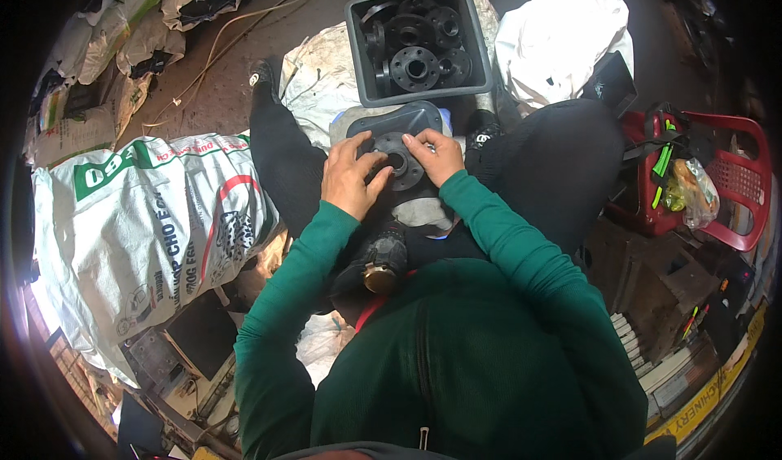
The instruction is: The person sits on the floor and uses a cordless drill to fasten screws into a black mechanical part resting on their lap. They repeatedly pick up screws, align them, and drive them into the part, occasionally adjusting the object's position.
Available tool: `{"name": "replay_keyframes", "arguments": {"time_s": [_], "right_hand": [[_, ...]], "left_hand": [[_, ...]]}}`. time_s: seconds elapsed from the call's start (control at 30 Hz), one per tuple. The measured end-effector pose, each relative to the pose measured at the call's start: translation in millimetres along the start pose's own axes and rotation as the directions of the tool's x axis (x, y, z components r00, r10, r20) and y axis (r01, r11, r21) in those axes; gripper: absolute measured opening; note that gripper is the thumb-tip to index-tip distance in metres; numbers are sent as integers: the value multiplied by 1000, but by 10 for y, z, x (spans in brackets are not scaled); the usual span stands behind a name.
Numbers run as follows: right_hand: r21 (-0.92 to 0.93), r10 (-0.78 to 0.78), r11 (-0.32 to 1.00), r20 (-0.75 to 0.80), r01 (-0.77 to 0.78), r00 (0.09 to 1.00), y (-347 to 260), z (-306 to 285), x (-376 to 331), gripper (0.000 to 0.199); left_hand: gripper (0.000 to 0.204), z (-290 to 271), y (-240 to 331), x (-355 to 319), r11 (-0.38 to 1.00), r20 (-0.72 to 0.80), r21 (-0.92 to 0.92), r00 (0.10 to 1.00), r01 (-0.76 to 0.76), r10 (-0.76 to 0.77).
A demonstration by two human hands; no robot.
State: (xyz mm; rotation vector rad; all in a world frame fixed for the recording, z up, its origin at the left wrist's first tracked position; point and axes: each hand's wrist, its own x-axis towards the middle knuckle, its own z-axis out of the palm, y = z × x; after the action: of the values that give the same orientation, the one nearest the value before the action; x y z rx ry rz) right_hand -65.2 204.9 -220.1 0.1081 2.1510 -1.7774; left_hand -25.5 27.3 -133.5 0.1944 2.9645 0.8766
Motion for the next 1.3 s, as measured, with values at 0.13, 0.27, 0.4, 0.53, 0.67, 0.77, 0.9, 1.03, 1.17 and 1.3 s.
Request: {"name": "replay_keyframes", "arguments": {"time_s": [0.13,0.27,0.4,0.53,0.67,0.77,0.9,1.03,1.17,1.3], "right_hand": [[-9,37,999,19,-37,999,-12,16,15,30],[-27,-1,1000,-23,0,1000,18,32,36,32],[-3,15,1000,-7,-15,1000,67,20,32,35],[-4,23,1000,-10,-23,1000,110,26,46,37],[-19,8,1000,-10,-9,1000,140,30,50,38],[-6,16,1000,-1,-16,1000,157,29,52,38],[15,-7,1000,-5,7,1000,152,42,58,38],[-13,-19,1000,0,19,1000,131,31,61,38],[-4,0,1000,17,0,1000,155,6,59,38],[2,-22,1000,4,22,1000,199,46,70,37]], "left_hand": [[19,37,65,51,991,11,125,999,-52,52],[13,98,150,118,972,-1,235,1000,-14,14],[12,102,112,97,994,-57,110,998,19,-13],[11,45,78,53,996,-49,38,995,85,-83],[21,119,179,-4,944,-13,324,998,59,-57],[21,219,209,3,965,-22,231,992,127,-125],[19,273,151,21,962,-3,172,977,211,-214],[14,318,143,-5,965,-62,18,964,260,-259],[10,342,123,-14,958,-149,-186,957,219,-248],[15,131,-80,111,750,-242,-619,853,231,-462]]}}
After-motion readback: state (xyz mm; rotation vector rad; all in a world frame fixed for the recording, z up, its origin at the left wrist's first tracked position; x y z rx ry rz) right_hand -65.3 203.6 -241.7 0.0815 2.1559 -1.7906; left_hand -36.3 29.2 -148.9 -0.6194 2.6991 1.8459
